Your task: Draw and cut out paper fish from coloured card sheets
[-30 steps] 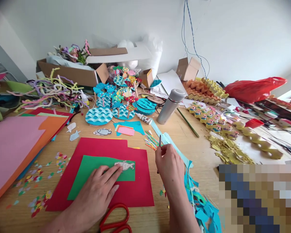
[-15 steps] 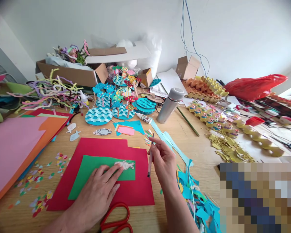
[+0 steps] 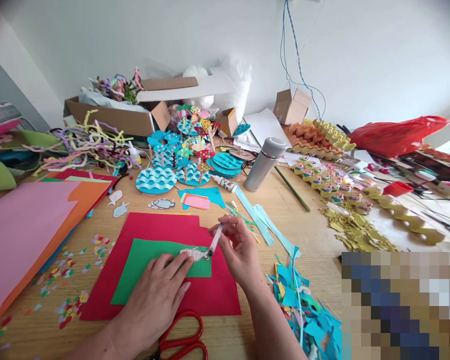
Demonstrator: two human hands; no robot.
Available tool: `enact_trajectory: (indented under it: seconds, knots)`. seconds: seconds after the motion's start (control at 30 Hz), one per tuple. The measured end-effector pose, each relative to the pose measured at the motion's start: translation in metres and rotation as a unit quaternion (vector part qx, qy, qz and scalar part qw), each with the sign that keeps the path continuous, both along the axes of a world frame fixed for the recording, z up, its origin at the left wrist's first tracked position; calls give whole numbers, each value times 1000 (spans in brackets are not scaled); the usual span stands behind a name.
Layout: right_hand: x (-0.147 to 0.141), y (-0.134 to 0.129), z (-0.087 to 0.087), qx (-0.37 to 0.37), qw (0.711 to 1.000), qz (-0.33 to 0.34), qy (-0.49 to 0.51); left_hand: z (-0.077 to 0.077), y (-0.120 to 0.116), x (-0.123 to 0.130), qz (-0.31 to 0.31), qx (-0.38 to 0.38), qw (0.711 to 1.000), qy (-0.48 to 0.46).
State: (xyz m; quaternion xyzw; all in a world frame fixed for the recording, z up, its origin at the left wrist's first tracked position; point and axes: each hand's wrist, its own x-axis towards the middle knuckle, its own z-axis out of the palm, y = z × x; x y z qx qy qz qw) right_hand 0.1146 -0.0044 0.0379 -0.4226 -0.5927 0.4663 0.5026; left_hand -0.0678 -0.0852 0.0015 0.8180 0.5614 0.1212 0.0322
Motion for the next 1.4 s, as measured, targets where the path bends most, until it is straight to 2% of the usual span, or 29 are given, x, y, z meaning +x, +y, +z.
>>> enact_trajectory:
  seconds: [0.13, 0.27, 0.5, 0.67, 0.87, 1.07, 1.2, 1.4]
  knots:
    - [-2, -1, 1, 17, 998, -42, -32, -1, 0, 0, -2, 5, 1000, -2]
    - [-2, -2, 3, 18, 998, -56, -35, 0, 1, 0, -3, 6, 1000, 2]
    - [-2, -2, -1, 15, 998, -48, -49, 0, 0, 0, 1, 3, 1000, 3]
    - [-5, -2, -3, 2, 1000, 4, -18, 0, 0, 0, -5, 2, 1000, -2]
    - [-5, -5, -6, -11, 991, 43, -126, 1, 0, 0, -6, 7, 1000, -3]
    - [-6, -7, -5, 36, 968, 97, -230, 0, 0, 0, -7, 10, 1000, -4]
    - [-7, -7, -4, 61, 951, 98, -286, 0, -1, 0, -5, -3, 1000, -11]
    - [-6, -7, -5, 75, 941, 94, -316, 2, 1, 1, -7, -13, 1000, -12]
